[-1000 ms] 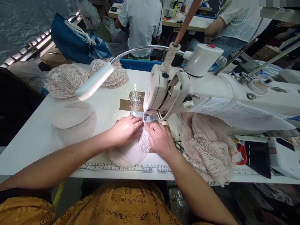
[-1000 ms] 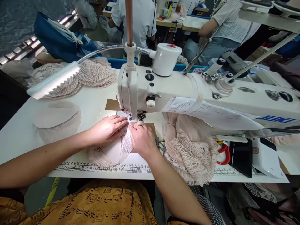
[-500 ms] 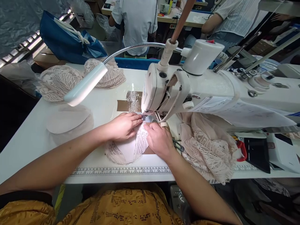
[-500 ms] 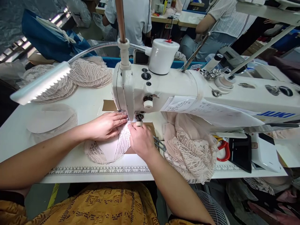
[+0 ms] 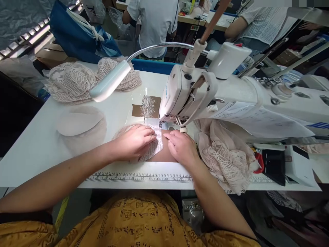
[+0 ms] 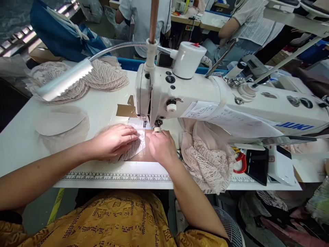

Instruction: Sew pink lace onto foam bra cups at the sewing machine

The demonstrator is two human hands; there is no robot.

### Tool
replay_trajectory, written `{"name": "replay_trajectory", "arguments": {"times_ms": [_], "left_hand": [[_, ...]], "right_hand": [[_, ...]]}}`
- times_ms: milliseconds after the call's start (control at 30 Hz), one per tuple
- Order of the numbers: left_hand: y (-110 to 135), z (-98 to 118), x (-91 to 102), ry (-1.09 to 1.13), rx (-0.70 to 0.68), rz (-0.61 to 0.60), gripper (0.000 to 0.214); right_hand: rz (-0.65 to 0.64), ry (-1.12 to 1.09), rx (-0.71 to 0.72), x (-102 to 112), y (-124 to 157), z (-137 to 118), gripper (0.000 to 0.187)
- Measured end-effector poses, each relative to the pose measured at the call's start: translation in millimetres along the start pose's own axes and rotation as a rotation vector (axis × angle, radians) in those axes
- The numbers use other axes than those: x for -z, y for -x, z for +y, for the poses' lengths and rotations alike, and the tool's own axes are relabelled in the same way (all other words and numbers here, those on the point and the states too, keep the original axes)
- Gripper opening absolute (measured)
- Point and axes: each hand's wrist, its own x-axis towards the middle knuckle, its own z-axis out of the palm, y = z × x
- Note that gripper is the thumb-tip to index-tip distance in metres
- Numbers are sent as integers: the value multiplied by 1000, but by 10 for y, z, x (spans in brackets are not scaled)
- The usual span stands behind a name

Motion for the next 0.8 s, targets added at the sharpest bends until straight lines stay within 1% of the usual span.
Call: {"name": "replay_trajectory", "arguments": {"times_ms": [167, 267, 333, 400, 533, 667, 800], "left_hand": [[5, 99, -91, -12, -41, 37, 31], [3, 109, -147, -20, -48, 58, 29], [6, 105, -185, -39, -40, 70, 25], [9, 94, -224, -65, -22, 91, 23], [8, 73, -270, -106, 12, 142, 28], [5, 70, -250, -29, 38, 158, 27], [16, 62, -230, 42, 44, 149, 25]], "right_hand": [[-162, -77, 45, 262, 76, -50, 36], [-210, -67, 49, 334, 165, -80, 36], [-197, -64, 69, 317, 235, -92, 34], [-156, -74, 94, 263, 307, -93, 32], [-69, -100, 135, 129, 428, -84, 32], [-16, -92, 146, 46, 475, -115, 32], [-36, 6, 148, -18, 458, -196, 35]]}}
